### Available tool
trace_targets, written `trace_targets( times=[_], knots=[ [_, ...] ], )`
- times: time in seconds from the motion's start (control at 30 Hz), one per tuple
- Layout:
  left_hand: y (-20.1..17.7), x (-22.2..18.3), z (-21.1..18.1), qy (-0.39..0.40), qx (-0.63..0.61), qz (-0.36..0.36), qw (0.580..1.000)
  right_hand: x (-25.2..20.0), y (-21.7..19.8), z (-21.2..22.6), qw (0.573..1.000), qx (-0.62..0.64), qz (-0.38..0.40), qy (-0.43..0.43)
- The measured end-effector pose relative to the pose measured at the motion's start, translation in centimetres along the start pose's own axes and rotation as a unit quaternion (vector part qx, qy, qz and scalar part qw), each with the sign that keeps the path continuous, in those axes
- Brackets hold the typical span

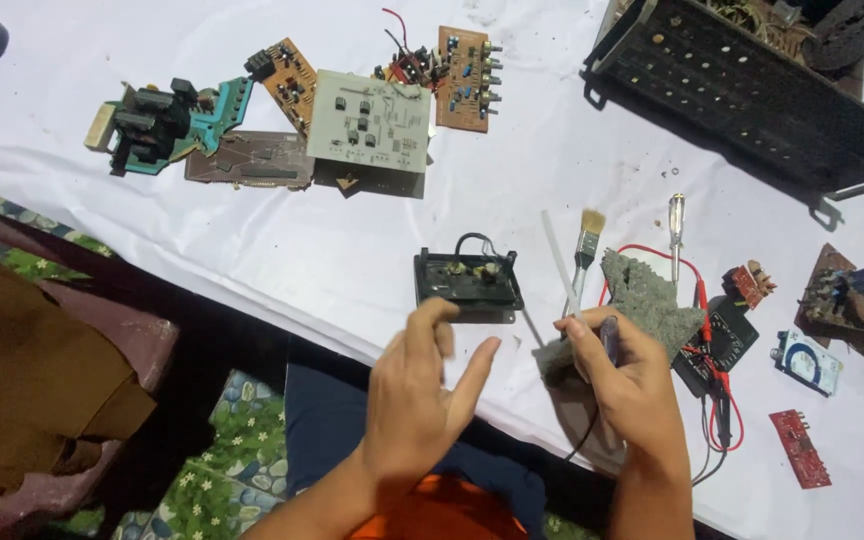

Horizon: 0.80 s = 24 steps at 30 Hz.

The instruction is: Cleaning a plastic component with a cloth and brush, then applying hot glue by melting a glue stick with a lighter.

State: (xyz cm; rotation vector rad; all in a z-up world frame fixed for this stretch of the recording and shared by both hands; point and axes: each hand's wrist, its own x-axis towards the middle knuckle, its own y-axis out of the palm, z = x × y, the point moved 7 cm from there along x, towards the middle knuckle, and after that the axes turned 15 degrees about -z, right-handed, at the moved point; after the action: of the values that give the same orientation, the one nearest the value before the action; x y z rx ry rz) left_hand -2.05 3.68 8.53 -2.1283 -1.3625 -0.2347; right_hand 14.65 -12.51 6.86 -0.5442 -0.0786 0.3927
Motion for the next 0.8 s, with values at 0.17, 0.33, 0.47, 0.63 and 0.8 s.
trace_targets(
  times=[0.17,0.33,0.47,0.63,0.8],
  knots=[
    [1.1,-1.9,0.6,-0.135,-0.106,0.057,0.983,-2.2,1.4,1.9,0.993,0.072,0.070,-0.065],
    [2.5,-3.3,1.1,-0.218,-0.105,0.170,0.955,-4.7,4.9,1.5,0.990,0.089,0.096,-0.058],
    [2.4,-4.6,3.2,-0.157,-0.031,0.104,0.981,-6.1,6.9,2.8,0.990,0.026,0.101,-0.098],
    [0.3,-5.0,3.8,-0.146,0.037,0.077,0.986,-6.2,8.1,4.6,0.988,0.037,0.133,-0.067],
    [-3.5,-6.7,3.2,-0.071,0.088,-0.062,0.992,-5.2,8.4,1.9,0.994,0.078,0.075,0.020]
  ],
)
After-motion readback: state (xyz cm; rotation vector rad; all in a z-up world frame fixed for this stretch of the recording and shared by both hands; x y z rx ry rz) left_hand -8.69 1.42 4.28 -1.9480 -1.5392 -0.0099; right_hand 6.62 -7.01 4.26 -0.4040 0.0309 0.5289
